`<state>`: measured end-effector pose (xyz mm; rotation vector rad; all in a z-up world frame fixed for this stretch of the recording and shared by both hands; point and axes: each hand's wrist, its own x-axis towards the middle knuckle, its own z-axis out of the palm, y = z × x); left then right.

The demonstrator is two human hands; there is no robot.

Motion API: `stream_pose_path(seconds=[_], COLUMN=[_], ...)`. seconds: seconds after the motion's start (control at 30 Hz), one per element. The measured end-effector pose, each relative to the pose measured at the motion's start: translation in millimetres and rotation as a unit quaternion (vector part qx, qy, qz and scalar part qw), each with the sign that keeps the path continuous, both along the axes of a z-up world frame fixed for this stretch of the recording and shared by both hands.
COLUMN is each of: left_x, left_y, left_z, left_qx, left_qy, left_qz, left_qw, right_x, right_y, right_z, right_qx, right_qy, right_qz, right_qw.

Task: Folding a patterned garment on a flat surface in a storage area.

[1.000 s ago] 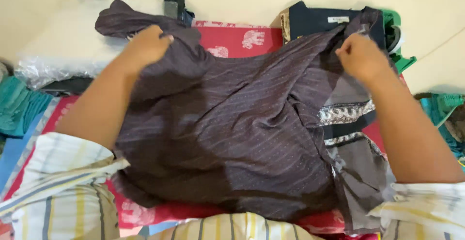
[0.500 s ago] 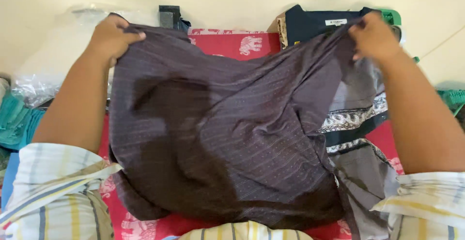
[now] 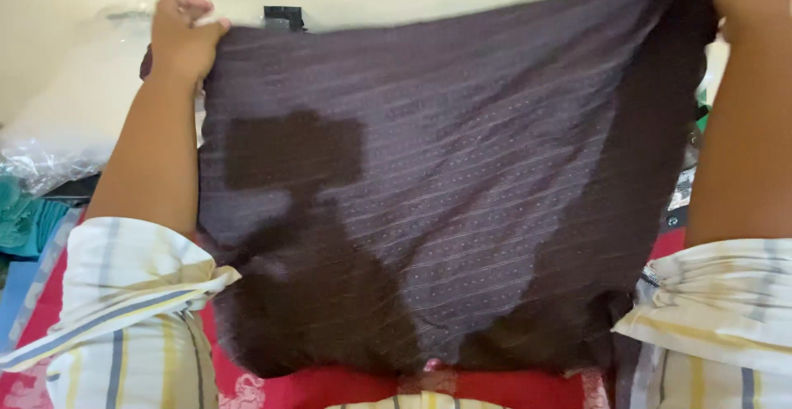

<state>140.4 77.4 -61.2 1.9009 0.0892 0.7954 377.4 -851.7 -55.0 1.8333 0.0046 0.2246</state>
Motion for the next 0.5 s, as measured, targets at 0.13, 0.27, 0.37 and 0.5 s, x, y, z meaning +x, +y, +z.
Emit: stream_pose_path(seconds=[0.13, 0.27, 0.37, 0.5], left_x=[-50.8, -105.0, -155.4, -229.1], left_y=[-36.1, -42.8, -37.9, -43.1], left_z=[21.0, 45.2, 58.0, 74.6], left_qx=[0.089, 0.229, 0.276, 0.296], left_qy=[0.203, 0.221, 0.241, 0.412], left_qz=[-0.015, -0.036, -0.015, 0.036], left_qw=[0.975, 0.947, 0.930, 0.861], right_x=[-126.3, -224.6, -270.2, -324.8], right_y=[134.4, 215.6, 214.1, 186.0], right_z=[14.3, 58.9, 53.9, 24.5], right_qx=[0.704, 0.630, 0.592, 0.509], right_qy=[-0.100, -0.097, -0.091, -0.054], right_qz=[0.150, 0.075, 0.079, 0.156], right_qw=[0.687, 0.767, 0.797, 0.845])
